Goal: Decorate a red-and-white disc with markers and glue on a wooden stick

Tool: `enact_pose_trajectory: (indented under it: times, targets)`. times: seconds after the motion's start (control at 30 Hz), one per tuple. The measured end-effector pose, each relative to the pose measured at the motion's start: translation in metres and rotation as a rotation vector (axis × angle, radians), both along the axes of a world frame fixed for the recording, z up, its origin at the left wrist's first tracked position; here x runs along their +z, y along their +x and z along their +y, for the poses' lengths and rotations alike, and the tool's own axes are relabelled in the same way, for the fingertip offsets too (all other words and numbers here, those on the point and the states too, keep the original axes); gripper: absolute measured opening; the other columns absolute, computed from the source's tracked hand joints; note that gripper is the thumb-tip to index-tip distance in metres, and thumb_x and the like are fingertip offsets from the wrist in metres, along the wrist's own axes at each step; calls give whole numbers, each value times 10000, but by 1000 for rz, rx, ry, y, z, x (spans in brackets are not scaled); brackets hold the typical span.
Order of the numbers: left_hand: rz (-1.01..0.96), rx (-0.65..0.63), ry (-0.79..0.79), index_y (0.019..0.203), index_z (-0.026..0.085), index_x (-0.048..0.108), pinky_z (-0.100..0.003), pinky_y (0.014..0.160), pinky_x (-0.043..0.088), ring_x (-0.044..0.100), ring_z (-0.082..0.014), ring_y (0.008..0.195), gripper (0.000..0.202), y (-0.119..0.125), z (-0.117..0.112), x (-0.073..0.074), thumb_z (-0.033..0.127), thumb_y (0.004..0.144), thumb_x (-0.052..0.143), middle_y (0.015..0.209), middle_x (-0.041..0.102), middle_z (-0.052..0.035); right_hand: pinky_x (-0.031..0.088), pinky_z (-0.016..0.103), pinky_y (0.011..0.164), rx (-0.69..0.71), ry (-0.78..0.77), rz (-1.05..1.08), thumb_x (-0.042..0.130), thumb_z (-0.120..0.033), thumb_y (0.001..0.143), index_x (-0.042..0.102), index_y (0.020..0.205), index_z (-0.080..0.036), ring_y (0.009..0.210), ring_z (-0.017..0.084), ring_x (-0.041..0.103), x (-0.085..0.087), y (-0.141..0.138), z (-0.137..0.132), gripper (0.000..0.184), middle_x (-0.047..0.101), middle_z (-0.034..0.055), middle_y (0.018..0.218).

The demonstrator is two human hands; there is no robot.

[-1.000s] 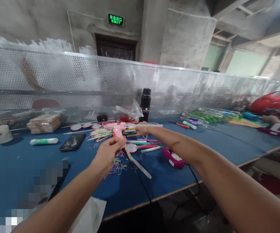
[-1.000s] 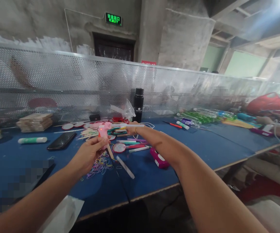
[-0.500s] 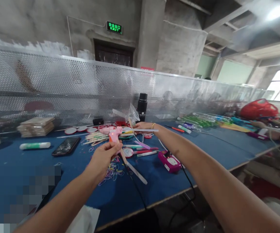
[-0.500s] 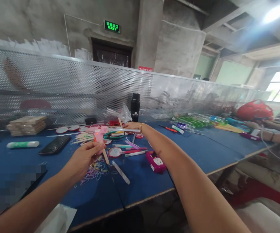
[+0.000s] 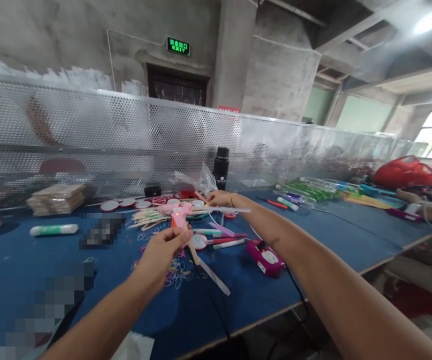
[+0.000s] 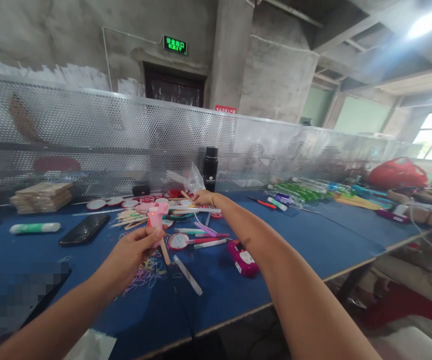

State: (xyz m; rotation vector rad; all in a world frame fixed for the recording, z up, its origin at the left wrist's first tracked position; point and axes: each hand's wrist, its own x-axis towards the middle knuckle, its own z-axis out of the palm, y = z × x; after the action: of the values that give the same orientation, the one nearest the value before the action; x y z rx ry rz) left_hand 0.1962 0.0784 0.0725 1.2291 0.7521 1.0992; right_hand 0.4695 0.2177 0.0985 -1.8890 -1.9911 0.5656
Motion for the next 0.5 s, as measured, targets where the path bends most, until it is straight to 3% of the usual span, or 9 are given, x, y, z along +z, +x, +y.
enact_pose_trajectory:
  times: [0.17,0.37,0.5]
  targets:
    - [27,-11,3,588,158,659,-239,613,383,475,-100,598,326,0,0,-1,410,562,865,627,583,-10,514,332,838,-63,136,-216,679,-202,797,744,964,-135,909,247,661,5,-15,26,191,718,104,943]
    - [59,-13,5,598,160,660,-241,590,356,449,-101,586,337,1,1,-3,434,574,855,622,571,-7,391,368,1037,-125,403,-302,523,-254,925,567,1322,-136,1242,271,509,21,-38,43,417,564,157,1348]
    - [30,-21,-2,570,157,626,-228,579,339,416,-85,571,364,2,0,-2,431,558,866,584,521,20,440,312,906,-64,359,-381,515,-246,919,690,1122,-154,1059,238,603,24,-30,21,284,687,113,1143]
